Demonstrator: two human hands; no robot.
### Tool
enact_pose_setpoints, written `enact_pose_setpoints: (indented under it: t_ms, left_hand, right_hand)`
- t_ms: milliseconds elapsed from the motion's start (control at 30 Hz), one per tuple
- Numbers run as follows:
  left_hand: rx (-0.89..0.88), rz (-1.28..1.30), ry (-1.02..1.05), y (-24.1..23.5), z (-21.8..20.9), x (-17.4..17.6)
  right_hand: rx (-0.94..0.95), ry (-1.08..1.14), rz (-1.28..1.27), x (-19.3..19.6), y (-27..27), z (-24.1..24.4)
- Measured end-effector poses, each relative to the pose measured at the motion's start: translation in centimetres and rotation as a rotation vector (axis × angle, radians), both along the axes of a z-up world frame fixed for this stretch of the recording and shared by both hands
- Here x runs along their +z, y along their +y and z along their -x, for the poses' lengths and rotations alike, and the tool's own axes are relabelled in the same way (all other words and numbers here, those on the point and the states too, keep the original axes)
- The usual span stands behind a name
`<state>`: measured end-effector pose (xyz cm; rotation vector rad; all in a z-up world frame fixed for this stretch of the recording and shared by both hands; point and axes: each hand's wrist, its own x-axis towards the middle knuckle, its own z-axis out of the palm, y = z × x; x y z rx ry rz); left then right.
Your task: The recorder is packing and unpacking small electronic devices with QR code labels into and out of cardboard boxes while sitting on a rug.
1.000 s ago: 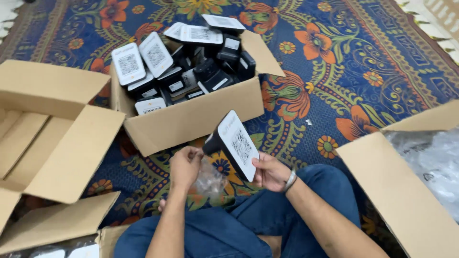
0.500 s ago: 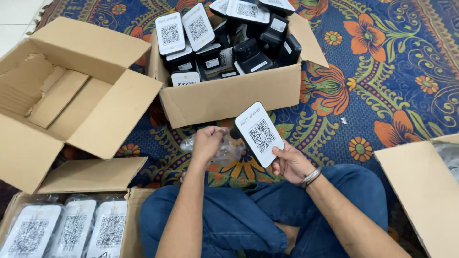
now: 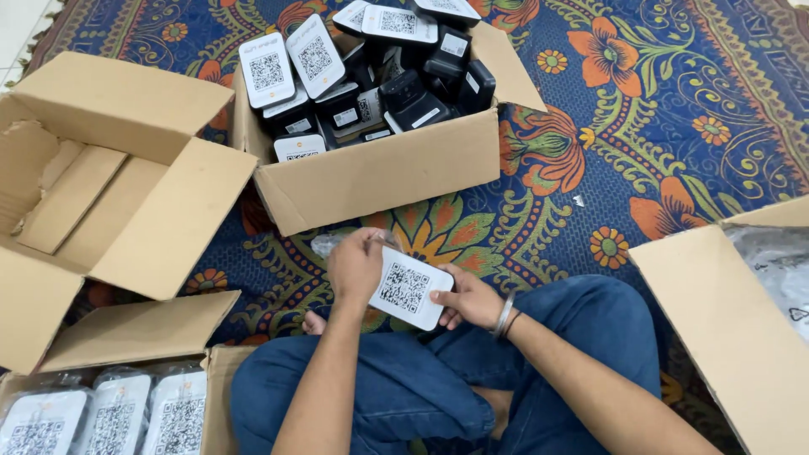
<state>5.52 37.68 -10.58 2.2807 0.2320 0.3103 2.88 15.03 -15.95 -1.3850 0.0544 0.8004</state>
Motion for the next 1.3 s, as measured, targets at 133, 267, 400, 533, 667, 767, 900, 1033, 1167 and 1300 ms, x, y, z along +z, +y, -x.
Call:
enact_pose_setpoints:
  t_ms: [133,267,400,533,667,767,900,1033,1167,1300]
  left_hand:
    - [-0.204,-0.04,0.041,-1.9,0.8,0.5]
    - [-0.353,-0.16,-0.053,-4.1,1.7,-0.3]
    - [-0.364,-0.249,0.178,-6.3,2.6,1.7]
    - [-0.345,-0.44,-0.184,-7.3,2.7,0.4]
    - [-0.47,-0.348,-0.011,-7.2,1.8,-0.2]
    - [-0.544,-0.253,-0.095,-8.0,2.7,-0.3]
    - [-0.479,-0.197,-0.211,-8.6,3.7,1.1]
    - [-0.518,-0.226,-0.147,-8.4,4.2,0.9]
    - [-0.521,-0.159,-0.213,-8.9,4.1,2.5]
    - [-0.461,-0.309,0.038,-8.9,2.3,1.5]
  right_hand:
    - [-0.025,-0.016,0.04,-0.3,0.5,0.2]
    - [-0.337,0.182,-0.179,-1.6,-0.1,-0.6]
    - [-0.482,0.21,-0.315,-2.9,-0.1,-1.0]
    - [-0.427,0.147,-0.223,-2.7,0.9,-0.4]
    - [-0.362,0.119,-0.213,-3.5,1.7,-0.5]
    - [-0.404,0.133,-0.296,-3.9,1.6,-0.9]
    - [-0.516,0.136,-0.471,-4.4,1.3,-1.3]
    - [-0.529,0.093,-0.534,-4.5,0.4,-2.3]
    - [-0.474,-0.007,-0.537,-5.8,0.8,-2.4]
    - [-0.468,-0.248,-0.347,-17.2,0.7,-3.1]
